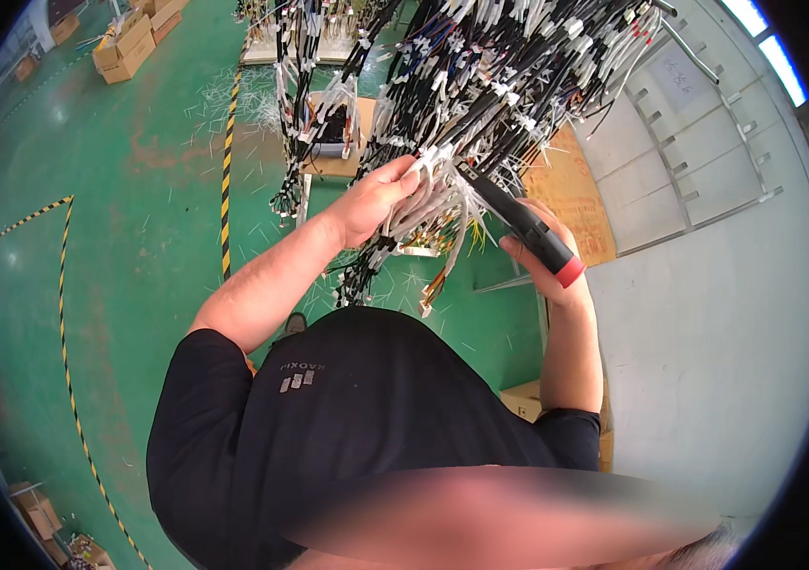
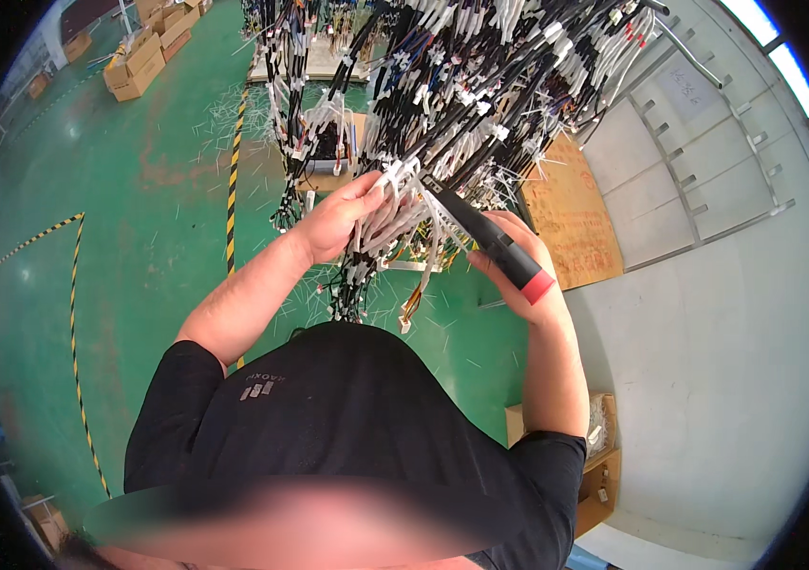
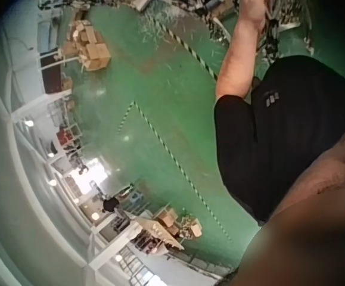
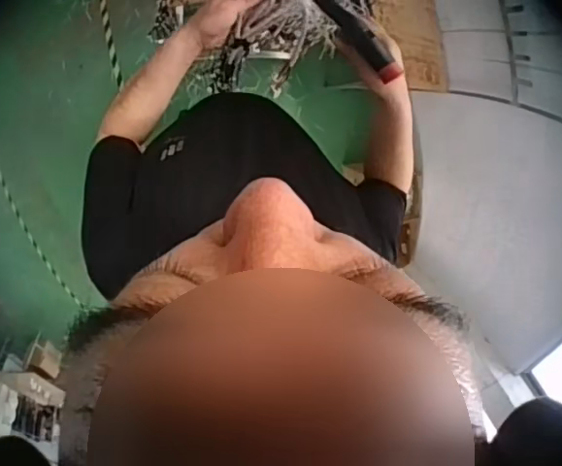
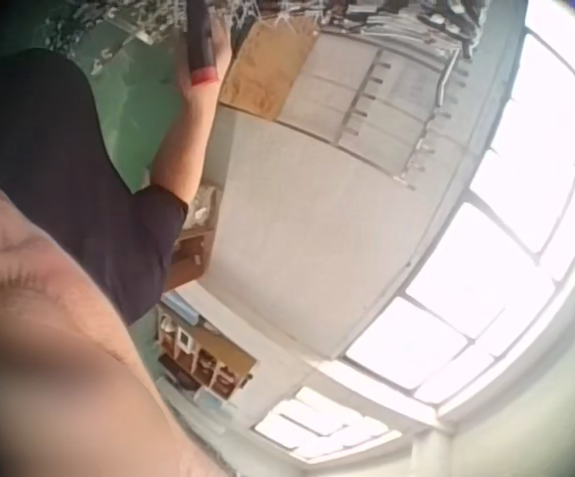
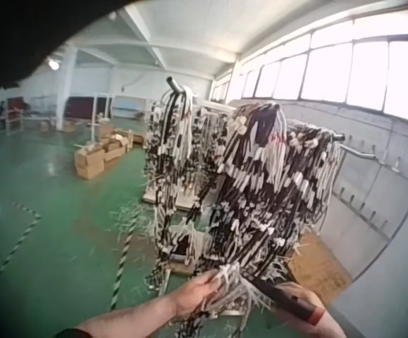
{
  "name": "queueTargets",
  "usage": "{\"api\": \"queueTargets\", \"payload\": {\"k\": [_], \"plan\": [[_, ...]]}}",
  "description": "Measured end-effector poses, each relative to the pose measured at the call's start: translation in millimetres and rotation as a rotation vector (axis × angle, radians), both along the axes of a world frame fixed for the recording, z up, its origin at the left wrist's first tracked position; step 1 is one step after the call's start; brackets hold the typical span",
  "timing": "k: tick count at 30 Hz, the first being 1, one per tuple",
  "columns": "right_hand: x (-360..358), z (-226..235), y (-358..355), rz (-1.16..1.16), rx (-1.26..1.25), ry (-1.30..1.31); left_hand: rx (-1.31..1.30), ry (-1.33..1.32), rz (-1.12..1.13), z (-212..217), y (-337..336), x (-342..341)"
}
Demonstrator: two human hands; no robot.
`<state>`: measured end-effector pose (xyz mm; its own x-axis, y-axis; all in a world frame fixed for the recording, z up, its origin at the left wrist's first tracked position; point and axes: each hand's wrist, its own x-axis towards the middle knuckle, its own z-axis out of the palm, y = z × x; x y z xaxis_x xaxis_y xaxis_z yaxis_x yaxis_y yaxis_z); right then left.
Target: Bundling groups of wires using a cable tie gun.
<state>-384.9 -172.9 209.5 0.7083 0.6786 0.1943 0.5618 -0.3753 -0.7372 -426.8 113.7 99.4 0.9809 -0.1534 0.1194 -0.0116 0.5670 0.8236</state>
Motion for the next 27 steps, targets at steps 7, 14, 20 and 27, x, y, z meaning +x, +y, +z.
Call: {"api": "queueTargets", "payload": {"k": [7,14,20,27], "plan": [[-4,3,7,0.038,-0.049,-0.189,-0.069,0.029,-0.139,10,14,-2],[-3,9,10,0.085,-0.094,-0.251,-0.084,0.039,-0.290,17,23,0],[-3,2,11,0.094,-0.173,-0.346,0.073,-0.054,-0.222,15,13,1],[-7,3,18,0.121,-0.161,0.053,0.232,-0.101,-0.197,14,15,3]]}}
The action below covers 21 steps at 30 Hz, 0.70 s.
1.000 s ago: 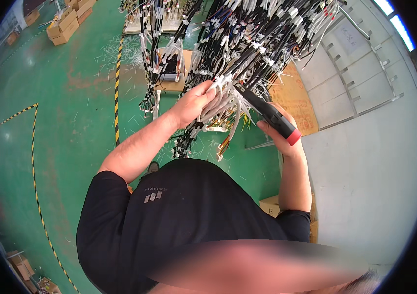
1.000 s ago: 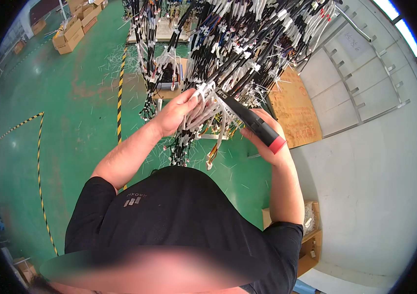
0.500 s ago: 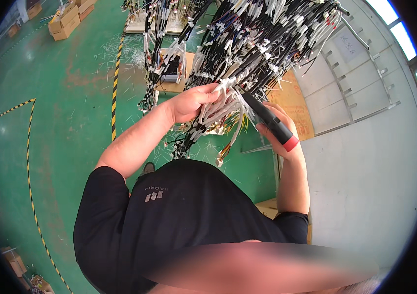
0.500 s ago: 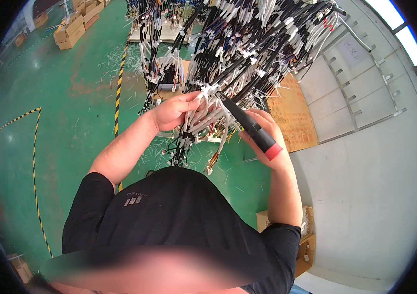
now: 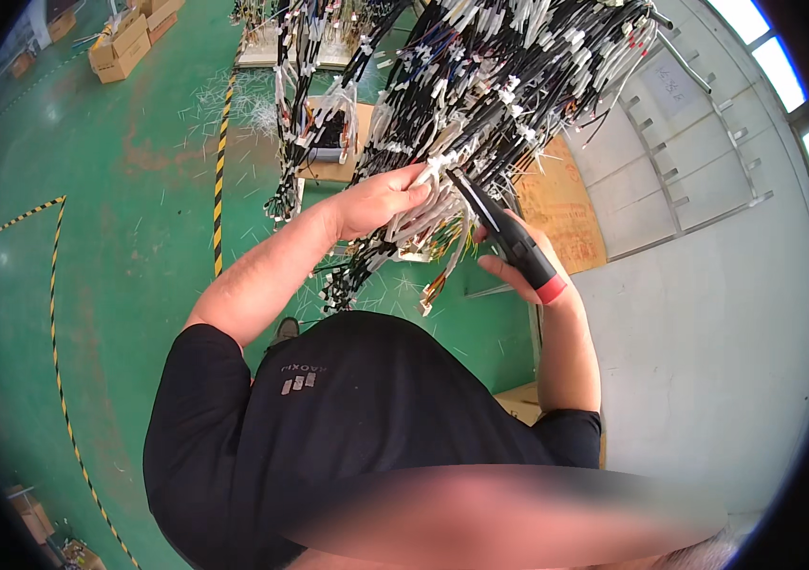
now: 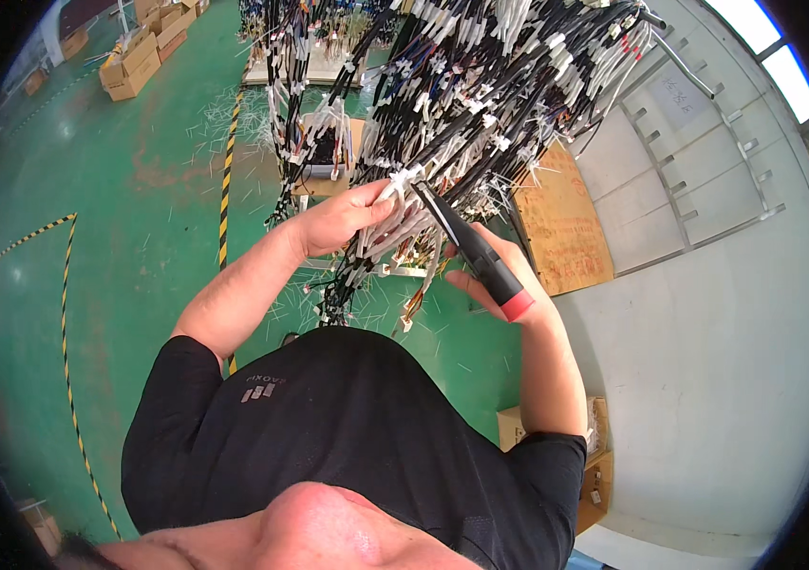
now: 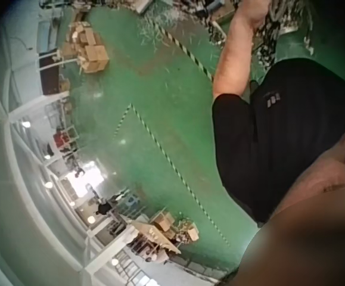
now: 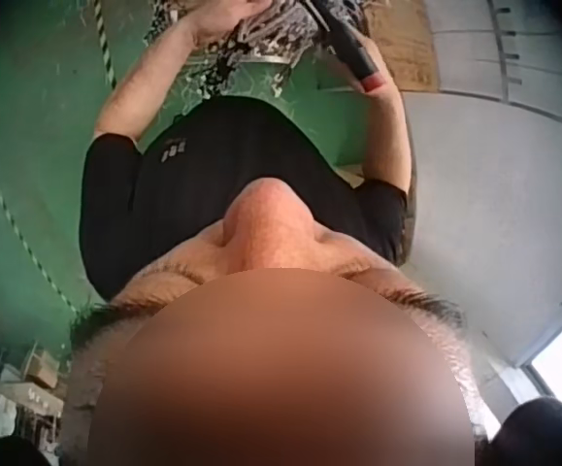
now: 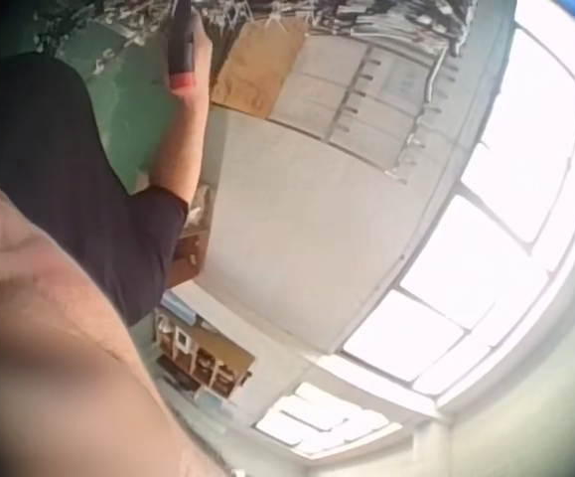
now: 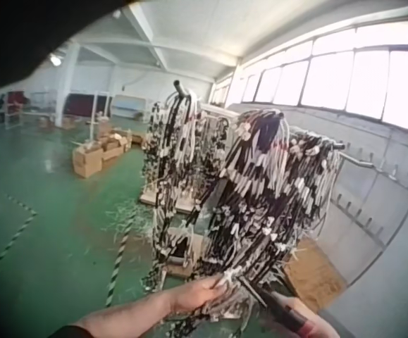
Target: Bundling groups of wires using a cable tie gun.
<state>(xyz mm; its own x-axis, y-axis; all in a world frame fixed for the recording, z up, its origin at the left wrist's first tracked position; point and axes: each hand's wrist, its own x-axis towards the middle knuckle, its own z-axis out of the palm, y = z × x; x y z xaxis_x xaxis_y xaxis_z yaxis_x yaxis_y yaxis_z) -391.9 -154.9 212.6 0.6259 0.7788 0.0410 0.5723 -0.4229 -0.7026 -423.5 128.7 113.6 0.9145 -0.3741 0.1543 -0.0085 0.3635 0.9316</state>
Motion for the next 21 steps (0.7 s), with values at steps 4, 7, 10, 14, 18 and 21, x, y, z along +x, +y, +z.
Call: {"api": "queueTargets", "payload": {"k": [4,7,10,14,18,21], "plan": [[1,-29,-1,-0.177,0.073,0.051,0.011,-0.017,0.023,7,0,-3],[-11,-18,7,-0.214,-0.009,-0.082,-0.027,0.035,-0.012,4,4,-4],[12,-29,-6,-0.044,-0.021,-0.457,-0.165,0.080,-0.006,5,1,-5],[17,-30,-11,0.000,0.068,-0.337,-0.084,0.088,-0.024,0,4,1],[10,-29,-18,-0.017,0.211,-0.356,-0.105,0.093,-0.004,-12,4,8],[10,-37,-42,-0.147,0.472,-0.237,-0.162,0.162,0.145,-7,-3,7]]}}
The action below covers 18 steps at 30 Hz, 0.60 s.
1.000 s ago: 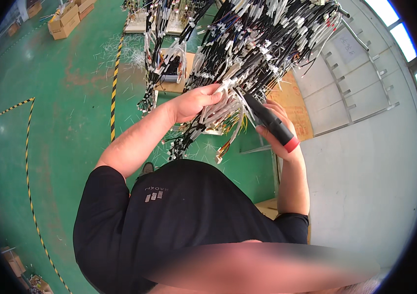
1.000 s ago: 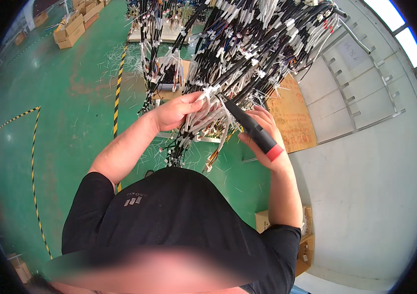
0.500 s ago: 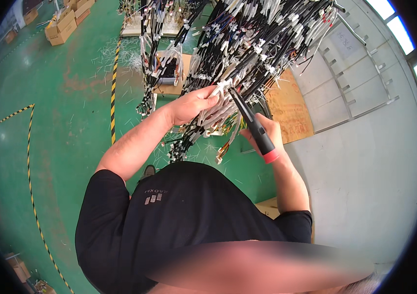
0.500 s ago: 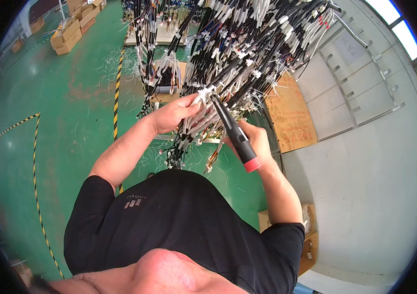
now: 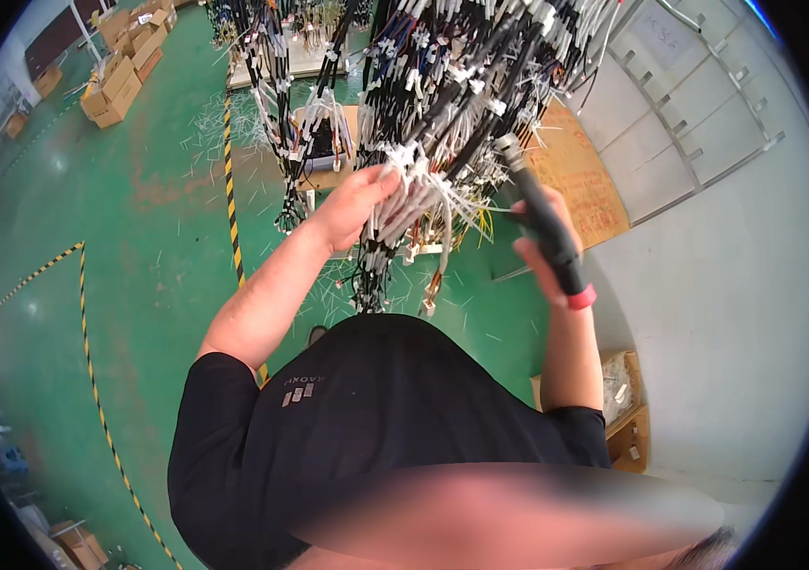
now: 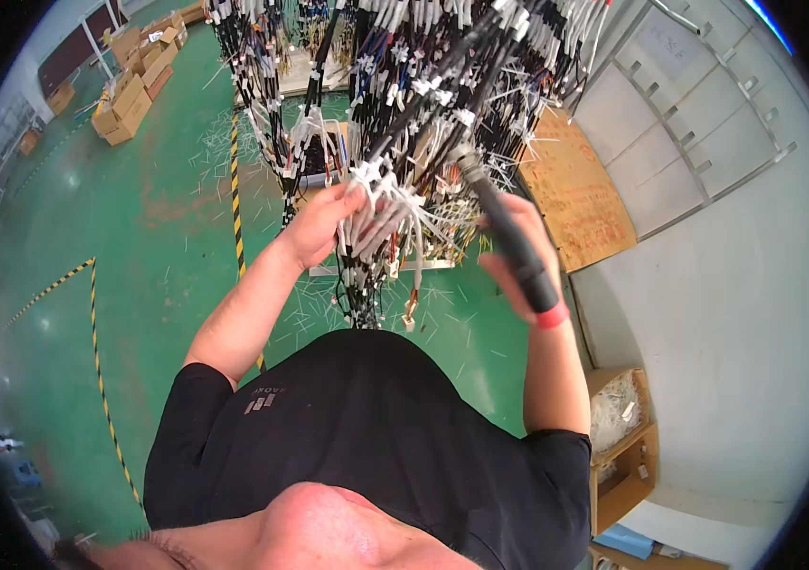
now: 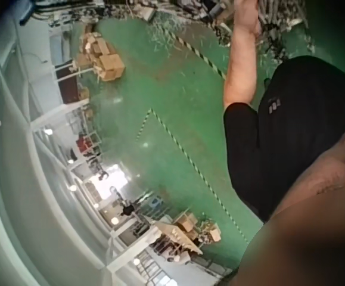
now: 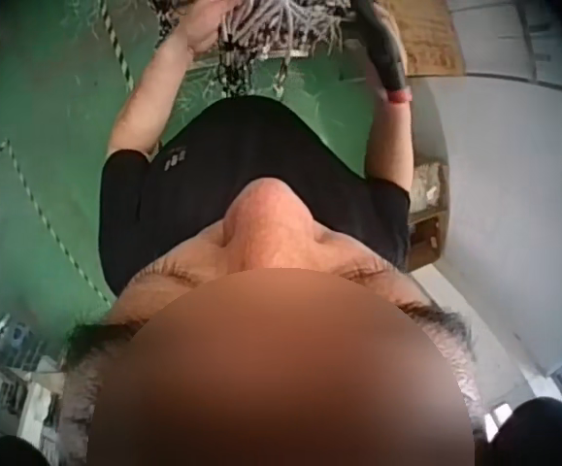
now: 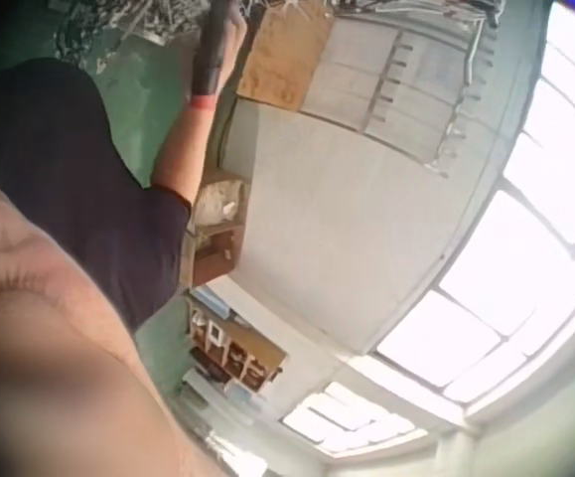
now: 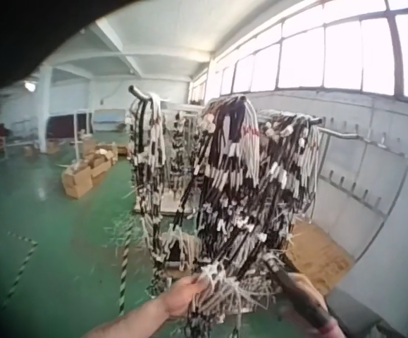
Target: Bundling groups of wires using a cable tie gun.
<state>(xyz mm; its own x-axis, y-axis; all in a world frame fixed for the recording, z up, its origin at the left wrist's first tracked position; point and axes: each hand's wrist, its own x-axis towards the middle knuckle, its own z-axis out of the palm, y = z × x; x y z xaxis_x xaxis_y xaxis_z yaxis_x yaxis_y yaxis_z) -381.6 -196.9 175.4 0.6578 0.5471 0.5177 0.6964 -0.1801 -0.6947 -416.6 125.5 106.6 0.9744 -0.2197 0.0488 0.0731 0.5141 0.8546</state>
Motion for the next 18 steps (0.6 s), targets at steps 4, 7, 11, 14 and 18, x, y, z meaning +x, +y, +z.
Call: {"api": "queueTargets", "payload": {"k": [4,7,11,14,18], "plan": [[17,-5,-20,-0.188,0.055,0.214,0.094,0.062,0.132,-18,4,17],[26,-25,-24,-0.170,0.104,0.425,0.149,0.058,0.183,-16,-2,18],[42,-36,-18,-0.060,0.053,0.462,0.193,0.068,0.149,-7,-13,16],[59,-41,-13,0.016,0.061,0.369,0.407,-0.110,0.283,-9,-20,18],[64,-38,-3,0.051,-0.032,0.364,0.649,-0.327,0.373,-13,-18,17]]}}
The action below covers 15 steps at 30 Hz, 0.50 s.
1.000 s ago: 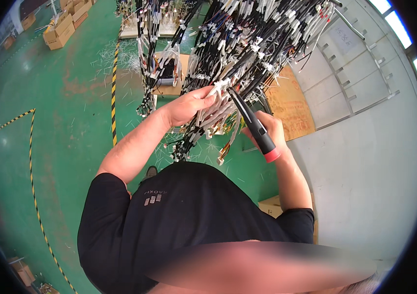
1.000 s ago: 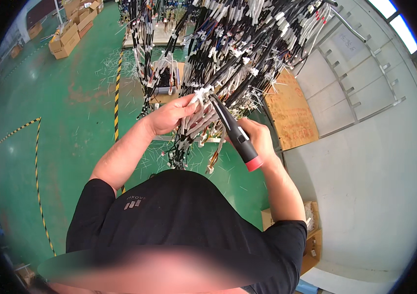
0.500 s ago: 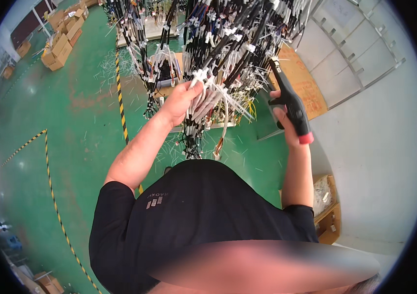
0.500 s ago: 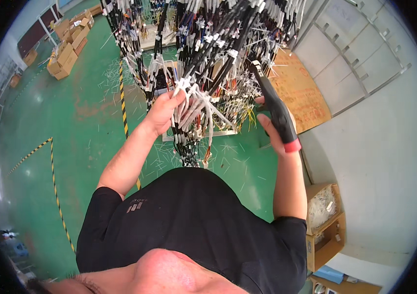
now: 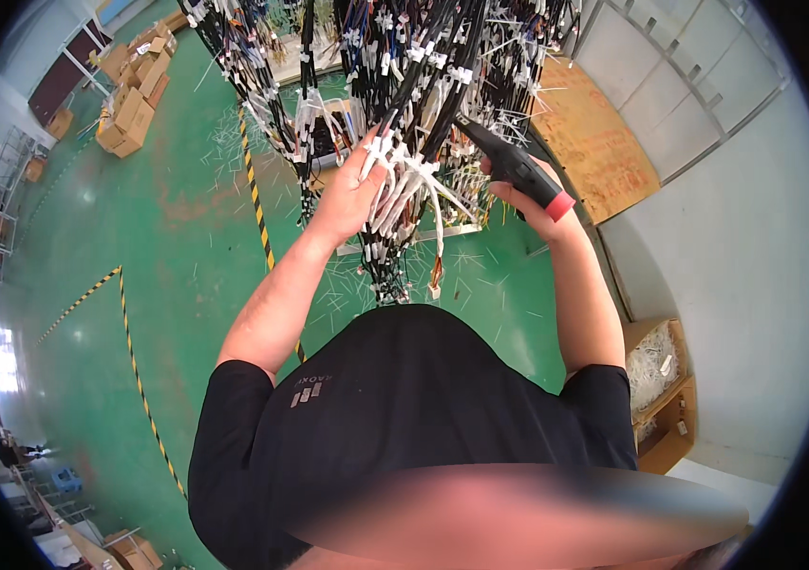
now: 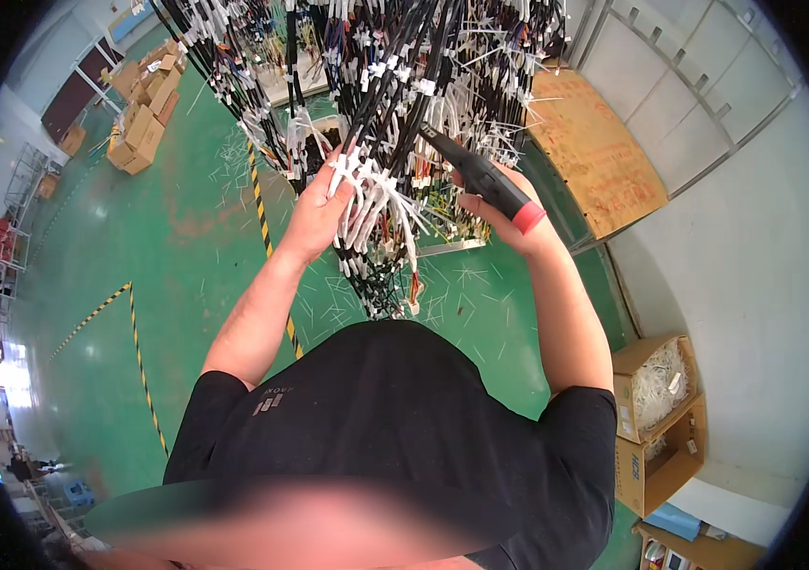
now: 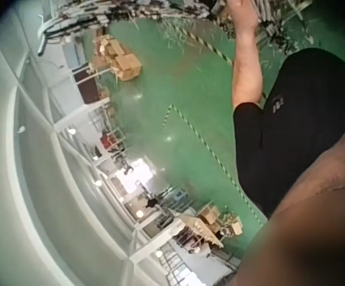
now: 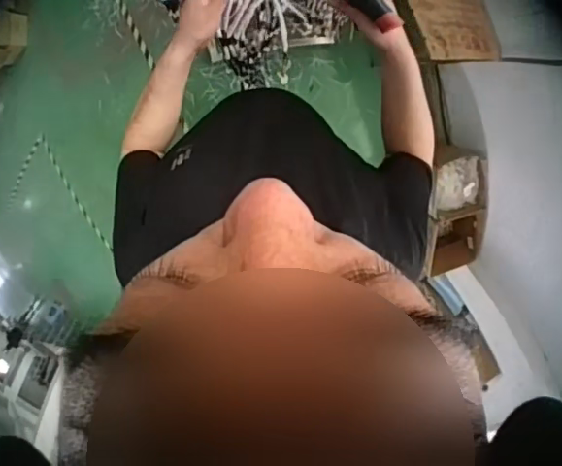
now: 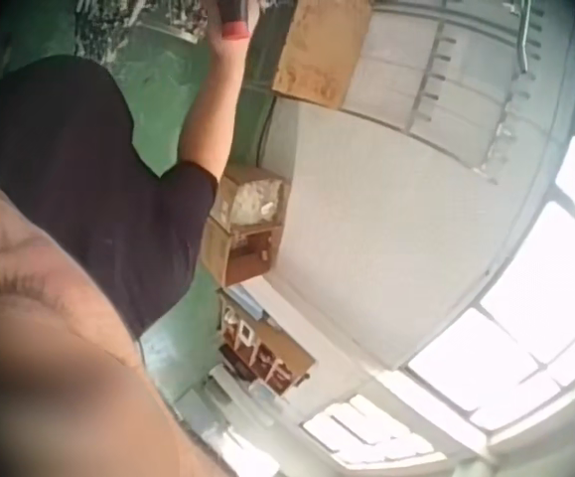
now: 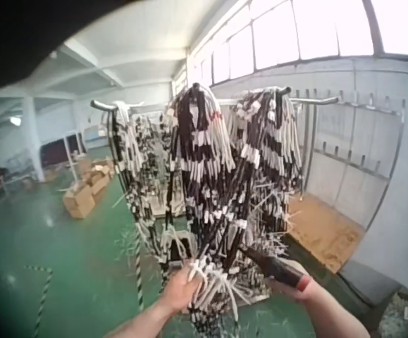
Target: Bundling groups of wires using a cable tie gun.
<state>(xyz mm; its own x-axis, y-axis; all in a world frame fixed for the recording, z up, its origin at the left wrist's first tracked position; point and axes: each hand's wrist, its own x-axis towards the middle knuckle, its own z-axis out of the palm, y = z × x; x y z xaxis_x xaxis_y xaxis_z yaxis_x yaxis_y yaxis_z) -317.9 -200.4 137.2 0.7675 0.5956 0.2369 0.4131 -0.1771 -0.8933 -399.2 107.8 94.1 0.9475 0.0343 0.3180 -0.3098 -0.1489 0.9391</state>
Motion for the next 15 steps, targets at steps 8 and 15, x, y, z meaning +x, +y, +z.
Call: {"api": "queueTargets", "payload": {"k": [8,15], "plan": [[31,-8,-7,0.165,-0.017,-0.087,-0.025,0.208,-0.160,12,21,10],[61,2,-10,0.280,-0.055,0.004,-0.113,0.267,-0.318,13,22,12]]}}
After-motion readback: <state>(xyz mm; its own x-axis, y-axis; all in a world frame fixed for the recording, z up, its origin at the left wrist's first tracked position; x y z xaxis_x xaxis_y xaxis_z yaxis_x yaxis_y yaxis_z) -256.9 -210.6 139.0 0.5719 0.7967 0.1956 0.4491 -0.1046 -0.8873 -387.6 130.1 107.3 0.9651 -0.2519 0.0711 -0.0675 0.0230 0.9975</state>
